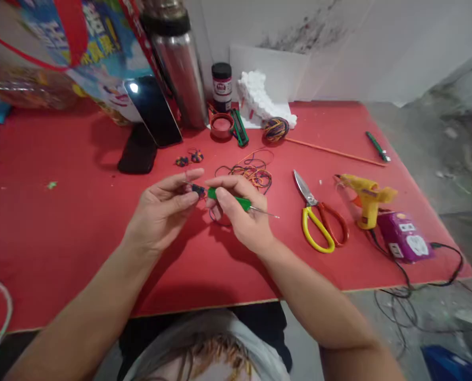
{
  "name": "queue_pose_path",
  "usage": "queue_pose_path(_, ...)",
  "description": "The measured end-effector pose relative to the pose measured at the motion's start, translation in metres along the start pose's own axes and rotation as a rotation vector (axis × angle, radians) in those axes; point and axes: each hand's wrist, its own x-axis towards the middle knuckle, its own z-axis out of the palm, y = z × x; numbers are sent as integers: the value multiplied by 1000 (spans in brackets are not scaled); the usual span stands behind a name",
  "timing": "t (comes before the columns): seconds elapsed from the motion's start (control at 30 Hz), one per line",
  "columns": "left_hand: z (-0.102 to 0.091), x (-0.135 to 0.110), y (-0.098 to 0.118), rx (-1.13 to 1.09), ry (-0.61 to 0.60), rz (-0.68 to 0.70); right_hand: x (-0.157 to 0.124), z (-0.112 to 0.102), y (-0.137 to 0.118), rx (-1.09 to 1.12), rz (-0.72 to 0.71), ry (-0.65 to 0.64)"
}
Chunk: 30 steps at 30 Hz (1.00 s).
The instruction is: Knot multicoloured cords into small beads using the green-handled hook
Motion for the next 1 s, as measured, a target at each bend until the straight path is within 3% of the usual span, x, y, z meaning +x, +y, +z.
queue_pose_path(0.13, 1, 1, -2, -36, -4, 3, -4, 1, -4, 25, 7, -22)
queue_pose_path(0.23, 3, -1, -2, -49, -13, -22, -8, 2, -9, -84, -59, -79)
queue_pose_path(0.33, 7, -4, -4, -55, 8, 10, -8, 4, -10, -165, -94, -23)
queue_pose_path(0.43, 10, -7, -6, -41, 43, 93, -4, 5, -7, -110, -62, 66)
queue_pose_path(0.57, 11, -8, -7, -3, 45, 150, -1, 4, -2, -23, -26, 39)
queue_pose_path(0.87, 8, -9, 0, 36, 50, 103, -2, 9, -5, 70, 22, -14)
queue_pose_path(1.0, 9, -9, 3, -3, 54, 64, -1, 7, -8, -59, 7, -17)
